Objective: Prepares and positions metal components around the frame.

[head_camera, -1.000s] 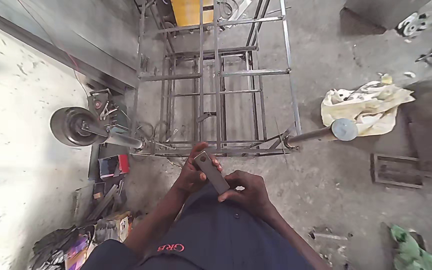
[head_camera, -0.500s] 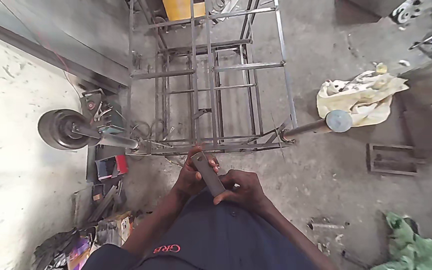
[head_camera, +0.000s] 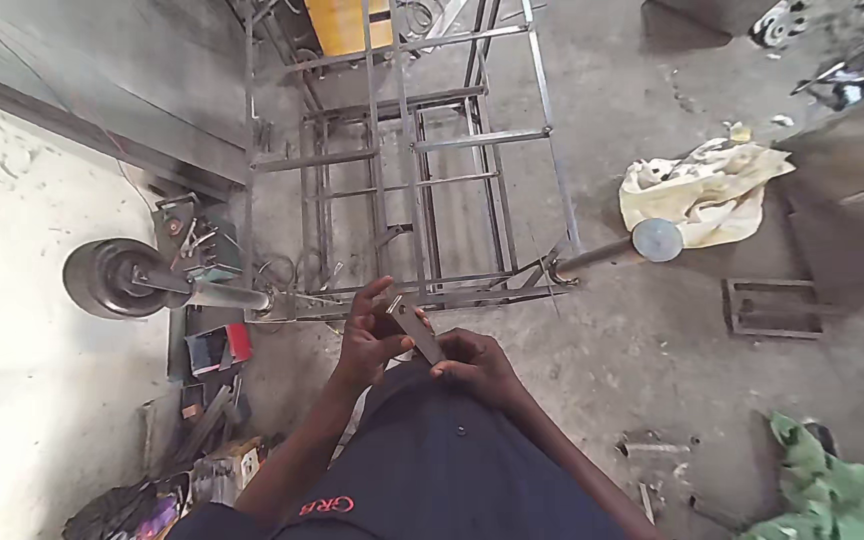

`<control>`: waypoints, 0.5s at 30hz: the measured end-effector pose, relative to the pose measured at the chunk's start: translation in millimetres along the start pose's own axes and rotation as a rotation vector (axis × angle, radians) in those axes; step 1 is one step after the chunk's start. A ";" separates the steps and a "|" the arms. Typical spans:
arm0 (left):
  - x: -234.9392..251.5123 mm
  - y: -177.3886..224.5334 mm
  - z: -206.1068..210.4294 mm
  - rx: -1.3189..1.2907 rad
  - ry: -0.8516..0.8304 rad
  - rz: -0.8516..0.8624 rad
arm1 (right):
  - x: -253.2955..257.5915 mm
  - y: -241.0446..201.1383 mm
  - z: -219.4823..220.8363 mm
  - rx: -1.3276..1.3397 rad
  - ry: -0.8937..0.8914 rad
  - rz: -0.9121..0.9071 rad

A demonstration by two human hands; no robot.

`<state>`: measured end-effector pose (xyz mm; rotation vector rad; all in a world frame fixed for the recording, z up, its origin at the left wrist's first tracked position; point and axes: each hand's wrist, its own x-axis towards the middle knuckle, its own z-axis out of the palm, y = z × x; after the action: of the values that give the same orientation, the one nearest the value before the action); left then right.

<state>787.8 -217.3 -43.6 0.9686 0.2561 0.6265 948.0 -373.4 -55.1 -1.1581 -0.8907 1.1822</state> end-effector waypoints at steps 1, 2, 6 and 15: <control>2.2 0.4 1.6 0.063 0.017 0.006 | 1.1 4.4 -4.4 0.031 -0.014 0.054; 3.9 0.9 4.2 0.139 0.038 0.008 | 1.2 10.7 -11.5 0.022 -0.040 0.127; 9.6 -5.2 4.2 0.613 0.045 0.047 | -16.5 83.6 -62.3 -0.568 -0.179 0.638; 13.1 -25.9 -9.8 0.881 0.045 0.030 | -81.2 247.4 -60.3 -0.621 -0.174 1.223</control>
<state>803.4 -213.4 -69.6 1.8042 0.5842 0.5623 936.0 -467.7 -304.9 -2.2920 -0.6523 2.0620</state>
